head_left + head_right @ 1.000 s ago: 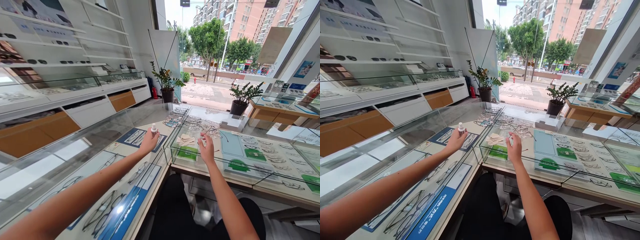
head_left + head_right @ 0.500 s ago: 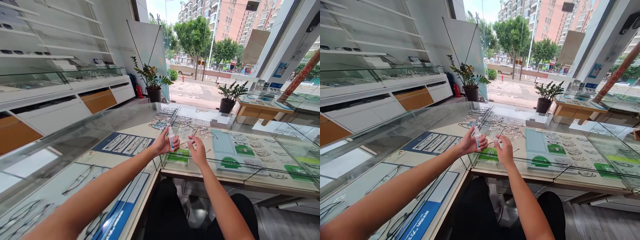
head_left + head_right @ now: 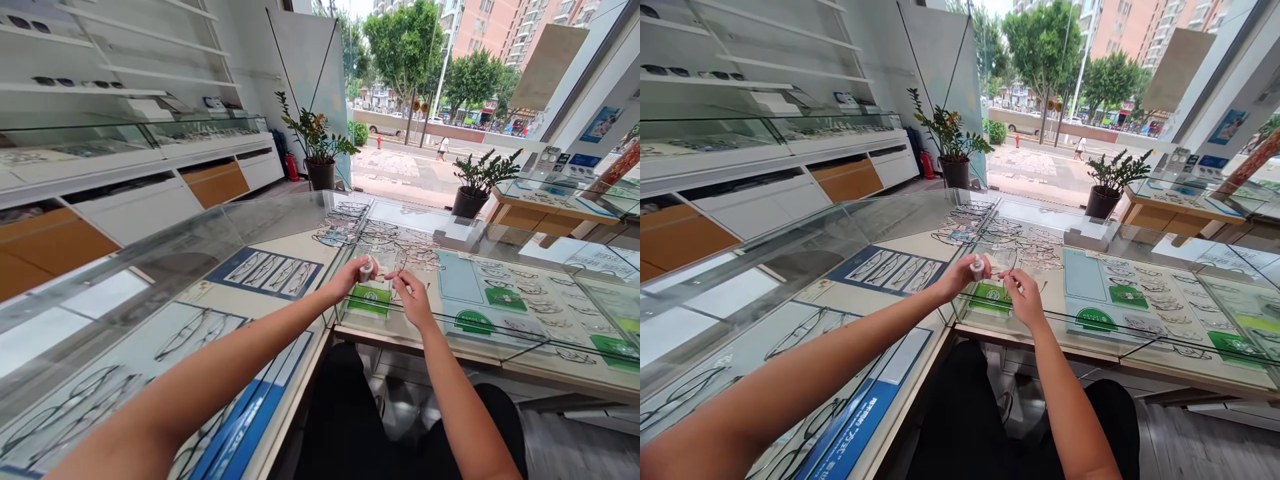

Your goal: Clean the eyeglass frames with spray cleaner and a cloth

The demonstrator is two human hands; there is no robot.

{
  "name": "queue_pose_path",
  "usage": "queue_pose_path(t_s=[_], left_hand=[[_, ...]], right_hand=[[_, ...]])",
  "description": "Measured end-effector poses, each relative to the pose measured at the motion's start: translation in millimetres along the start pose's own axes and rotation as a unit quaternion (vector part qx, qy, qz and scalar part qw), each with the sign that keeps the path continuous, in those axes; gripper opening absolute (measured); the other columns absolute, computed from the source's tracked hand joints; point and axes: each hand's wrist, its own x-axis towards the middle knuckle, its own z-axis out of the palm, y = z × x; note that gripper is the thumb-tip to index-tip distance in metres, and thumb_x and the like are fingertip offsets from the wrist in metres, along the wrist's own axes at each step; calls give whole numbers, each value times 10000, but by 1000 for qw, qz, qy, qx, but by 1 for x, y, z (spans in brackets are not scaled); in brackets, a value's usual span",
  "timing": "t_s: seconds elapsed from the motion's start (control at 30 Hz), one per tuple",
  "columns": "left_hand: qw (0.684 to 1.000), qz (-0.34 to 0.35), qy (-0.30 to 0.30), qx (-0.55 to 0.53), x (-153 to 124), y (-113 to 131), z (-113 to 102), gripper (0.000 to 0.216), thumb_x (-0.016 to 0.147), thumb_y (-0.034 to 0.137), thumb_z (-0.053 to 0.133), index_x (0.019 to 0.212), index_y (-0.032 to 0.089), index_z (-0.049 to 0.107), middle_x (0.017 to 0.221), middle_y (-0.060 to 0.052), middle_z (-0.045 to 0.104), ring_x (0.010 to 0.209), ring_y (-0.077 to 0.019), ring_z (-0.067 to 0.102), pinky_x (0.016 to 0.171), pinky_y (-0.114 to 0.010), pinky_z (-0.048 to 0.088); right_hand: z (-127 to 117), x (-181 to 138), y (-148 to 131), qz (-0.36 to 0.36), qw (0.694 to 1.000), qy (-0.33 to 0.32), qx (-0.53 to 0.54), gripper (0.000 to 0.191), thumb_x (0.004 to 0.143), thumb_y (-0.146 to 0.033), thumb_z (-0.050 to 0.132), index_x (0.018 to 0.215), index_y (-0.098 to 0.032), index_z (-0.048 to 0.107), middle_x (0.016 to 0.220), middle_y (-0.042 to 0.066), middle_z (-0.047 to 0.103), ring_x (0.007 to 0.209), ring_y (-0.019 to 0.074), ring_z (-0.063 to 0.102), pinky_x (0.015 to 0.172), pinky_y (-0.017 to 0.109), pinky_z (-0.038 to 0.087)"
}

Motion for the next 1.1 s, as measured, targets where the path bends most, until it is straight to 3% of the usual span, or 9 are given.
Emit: queue_pose_path(t_s=[0.1, 0.17, 0.43, 0.6, 0.73, 0.97, 1.1], left_hand=[[980, 70, 64, 178, -3, -6, 5, 539, 798, 732, 592, 782, 193, 580, 791, -27, 566, 788, -201, 502, 764, -348, 396], [963, 95, 87, 238, -6, -9, 6, 504, 822, 695, 597, 857, 192, 585, 869, -36, 594, 852, -214, 524, 809, -357, 405], [941, 136, 93, 294, -8, -17, 2, 429, 904, 626, 545, 910, 198, 572, 928, -63, 598, 925, -237, 535, 871, -391, 426], [934, 146, 75, 316, -9, -15, 2, 419, 922, 617, 516, 924, 200, 555, 925, -57, 596, 895, -230, 536, 844, -380, 428], [907, 154, 69, 385, -11, -12, 4, 385, 903, 586, 551, 914, 202, 563, 922, -61, 596, 900, -244, 525, 839, -391, 398], [874, 166, 31, 455, -12, -10, 7, 351, 850, 554, 613, 880, 211, 550, 947, -68, 617, 938, -262, 520, 862, -407, 396], [892, 167, 84, 412, -8, -13, 0, 325, 872, 536, 589, 916, 216, 550, 937, -54, 607, 920, -245, 542, 864, -396, 414]], right_hand=[[-3, 0, -2, 10, 998, -40, 45, 461, 1003, -596, 510, 954, -213, 762, 962, 65, 734, 851, 197, 616, 805, 330, 482], [-4, 1, -2, 14, 995, -74, 63, 493, 984, -640, 525, 979, -214, 773, 963, 68, 728, 866, 201, 615, 826, 334, 478], [-5, 2, -3, 24, 985, -158, 66, 542, 961, -688, 535, 995, -219, 804, 964, 69, 742, 888, 215, 621, 824, 347, 451], [-6, 3, 0, 38, 989, -102, 97, 528, 941, -691, 568, 1015, -227, 808, 915, 59, 711, 865, 206, 601, 850, 352, 460], [-7, 3, 3, 47, 989, -42, 135, 492, 954, -664, 569, 1042, -245, 810, 978, 59, 723, 867, 195, 599, 843, 342, 475], [-7, 4, 3, 42, 989, -58, 127, 471, 955, -648, 582, 1047, -251, 817, 1021, 62, 747, 919, 209, 620, 868, 352, 484], [-8, 5, 3, 52, 989, -51, 127, 477, 955, -655, 575, 1052, -256, 817, 1009, 60, 747, 894, 206, 614, 865, 358, 491]])
